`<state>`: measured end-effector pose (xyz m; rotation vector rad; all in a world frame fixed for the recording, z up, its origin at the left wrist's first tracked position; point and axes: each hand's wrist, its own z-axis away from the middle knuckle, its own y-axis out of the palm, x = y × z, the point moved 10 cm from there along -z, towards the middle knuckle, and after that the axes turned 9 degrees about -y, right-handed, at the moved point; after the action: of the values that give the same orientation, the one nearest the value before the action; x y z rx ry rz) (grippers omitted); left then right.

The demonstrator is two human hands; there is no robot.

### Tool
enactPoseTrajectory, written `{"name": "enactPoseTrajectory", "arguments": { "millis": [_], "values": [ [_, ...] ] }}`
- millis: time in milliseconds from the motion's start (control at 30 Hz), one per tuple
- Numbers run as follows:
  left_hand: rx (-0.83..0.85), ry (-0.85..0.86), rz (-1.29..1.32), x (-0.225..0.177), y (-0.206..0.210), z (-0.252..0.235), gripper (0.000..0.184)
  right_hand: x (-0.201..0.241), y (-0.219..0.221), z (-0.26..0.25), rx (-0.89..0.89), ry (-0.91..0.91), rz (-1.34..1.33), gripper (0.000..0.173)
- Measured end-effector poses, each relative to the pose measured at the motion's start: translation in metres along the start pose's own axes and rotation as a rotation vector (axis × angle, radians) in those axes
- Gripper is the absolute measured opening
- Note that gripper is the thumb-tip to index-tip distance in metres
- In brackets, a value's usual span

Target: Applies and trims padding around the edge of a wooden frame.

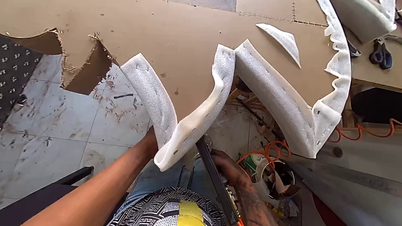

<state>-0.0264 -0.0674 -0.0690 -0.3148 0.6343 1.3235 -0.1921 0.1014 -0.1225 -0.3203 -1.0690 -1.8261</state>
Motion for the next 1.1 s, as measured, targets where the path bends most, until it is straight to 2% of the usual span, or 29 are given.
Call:
{"name": "enactPoseTrajectory", "arguments": {
  "millis": [133,267,333,400,433,533,567,633,733,900,1100],
  "values": [
    [0.095,-0.065,0.097,-0.001,0.003,0.002,0.018,-0.014,0.01,-0.001,-0.003,-0.033,-0.066,0.052],
    [-0.1,-0.009,-0.089,-0.024,0.004,0.025,0.016,-0.019,0.025,0.001,0.002,-0.042,-0.039,0.044],
    [-0.136,0.019,-0.178,-0.025,-0.004,0.02,0.015,-0.021,0.031,0.001,-0.021,-0.058,-0.043,0.046],
    [-0.097,-0.038,-0.234,-0.009,-0.017,0.01,0.022,-0.028,0.029,0.002,-0.053,-0.087,-0.08,0.053],
    [0.006,-0.119,-0.239,0.008,-0.02,0.007,0.029,-0.035,0.025,0.004,-0.074,-0.09,-0.097,0.056],
    [0.59,-0.449,-0.086,0.066,0.003,0.029,0.048,-0.062,0.009,0.014,-0.164,-0.056,-0.154,0.06],
    [0.736,-0.508,-0.009,0.074,0.015,0.039,0.052,-0.073,0.008,0.018,-0.17,-0.049,-0.195,0.059],
    [0.861,-0.51,0.124,0.073,0.03,0.047,0.044,-0.09,0.009,0.028,-0.16,-0.057,-0.295,0.057],
    [0.848,-0.403,0.119,0.06,0.026,0.033,0.027,-0.104,0.025,0.036,-0.077,-0.082,-0.402,0.06],
    [0.868,-0.305,-0.048,0.039,0.012,0.024,0.018,-0.102,0.048,0.027,-0.072,-0.12,-0.378,0.061],
    [0.637,-0.141,-0.251,0.018,0.01,0.012,0.019,-0.086,0.063,0.012,-0.073,-0.167,-0.313,0.06]
  ]
}}
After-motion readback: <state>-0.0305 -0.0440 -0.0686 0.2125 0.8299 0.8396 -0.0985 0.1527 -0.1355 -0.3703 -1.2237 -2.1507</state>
